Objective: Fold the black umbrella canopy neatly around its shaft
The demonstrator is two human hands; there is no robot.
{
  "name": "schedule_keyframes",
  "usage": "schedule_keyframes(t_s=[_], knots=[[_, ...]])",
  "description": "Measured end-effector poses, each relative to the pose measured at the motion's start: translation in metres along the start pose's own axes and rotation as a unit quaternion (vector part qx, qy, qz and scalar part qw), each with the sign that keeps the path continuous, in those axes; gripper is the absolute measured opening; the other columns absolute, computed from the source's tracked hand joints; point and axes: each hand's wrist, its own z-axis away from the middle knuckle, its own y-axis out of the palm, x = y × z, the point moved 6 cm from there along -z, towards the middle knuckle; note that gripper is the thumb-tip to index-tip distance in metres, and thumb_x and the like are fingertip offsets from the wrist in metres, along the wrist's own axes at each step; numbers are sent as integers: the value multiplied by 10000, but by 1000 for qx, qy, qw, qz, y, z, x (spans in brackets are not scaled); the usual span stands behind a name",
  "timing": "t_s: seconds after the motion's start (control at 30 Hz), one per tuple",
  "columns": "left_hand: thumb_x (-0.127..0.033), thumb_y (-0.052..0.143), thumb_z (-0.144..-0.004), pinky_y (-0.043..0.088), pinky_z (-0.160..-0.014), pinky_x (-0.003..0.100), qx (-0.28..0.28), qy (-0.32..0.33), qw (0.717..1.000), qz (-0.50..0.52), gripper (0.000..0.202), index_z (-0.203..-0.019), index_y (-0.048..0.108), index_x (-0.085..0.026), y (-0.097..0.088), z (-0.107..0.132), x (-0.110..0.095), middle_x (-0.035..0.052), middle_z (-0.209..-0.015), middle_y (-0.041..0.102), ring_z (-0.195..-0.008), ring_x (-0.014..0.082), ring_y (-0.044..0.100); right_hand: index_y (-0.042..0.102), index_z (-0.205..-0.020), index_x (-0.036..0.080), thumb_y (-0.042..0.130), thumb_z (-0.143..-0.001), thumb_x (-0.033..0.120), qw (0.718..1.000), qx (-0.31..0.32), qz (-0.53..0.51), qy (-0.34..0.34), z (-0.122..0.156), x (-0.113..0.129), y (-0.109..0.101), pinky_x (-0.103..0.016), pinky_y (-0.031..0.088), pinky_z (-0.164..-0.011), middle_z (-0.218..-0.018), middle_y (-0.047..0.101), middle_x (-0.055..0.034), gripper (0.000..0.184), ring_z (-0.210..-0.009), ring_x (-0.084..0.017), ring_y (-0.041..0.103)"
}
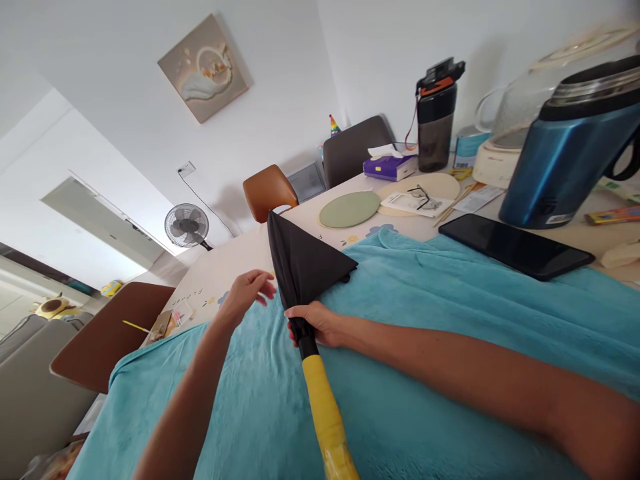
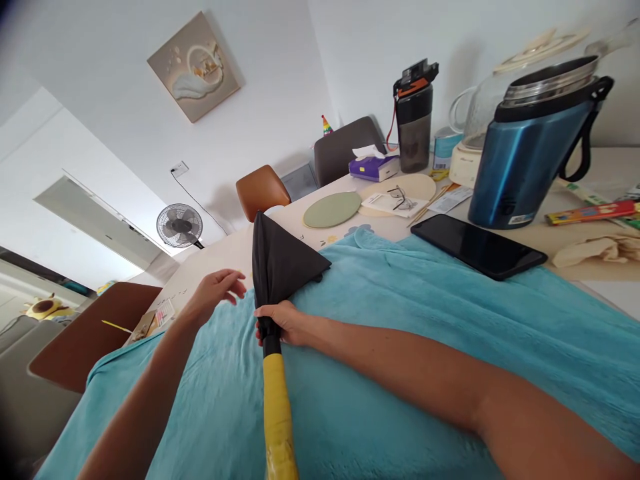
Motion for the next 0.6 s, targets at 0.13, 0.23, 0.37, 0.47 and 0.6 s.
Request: schedule_keyframes(t_s=[0.13, 0.23, 0.37, 0.47, 0.6], knots=[[-249, 463, -753, 465, -498, 232, 45, 112, 989, -84, 234, -916, 608, -164, 57, -33, -35, 75, -845, 637, -734, 179, 591, 496, -714, 111, 534, -718, 135, 1000, 6, 0, -16, 0, 2, -1, -298, 504, -445, -550, 544, -25, 46, -470, -150, 557], [-137, 410, -740, 460, -792, 328, 77, 254, 937, -227, 332, -988, 618, -207, 108, -56, -53, 58, -1073, 596, -986, 209, 527, 490, -710, 119, 526, -715, 129, 1000, 3, -5, -17, 1, 1, -1, -292, 498, -437, -545, 536, -20, 37, -464, -146, 550], [-42, 390, -679, 315, -981, 366, 153, 322, 879, -315, 431, -1010, 615, -200, 155, -84, -53, 55, -1238, 504, -1158, 216, 406, 495, -683, 120, 525, -698, 120, 999, 11, -8, -31, 4, 3, 2, -275, 481, -425, -524, 518, -11, 34, -450, -138, 535], [-57, 429, -666, 329, -963, 344, 176, 315, 866, -346, 296, -819, 643, -193, 165, -96, -51, 61, -1154, 561, -1125, 218, 433, 499, -685, 122, 547, -685, 122, 999, 16, -5, -41, 6, 5, 4, -275, 472, -412, -513, 511, -6, 48, -440, -140, 526], [-101, 462, -692, 402, -839, 321, 89, 317, 883, -334, 166, -708, 596, -198, 149, -93, -61, 52, -968, 621, -982, 213, 505, 490, -689, 123, 524, -699, 120, 999, 15, -9, -43, 6, 5, 4, -280, 475, -413, -515, 517, -6, 35, -447, -144, 533]])
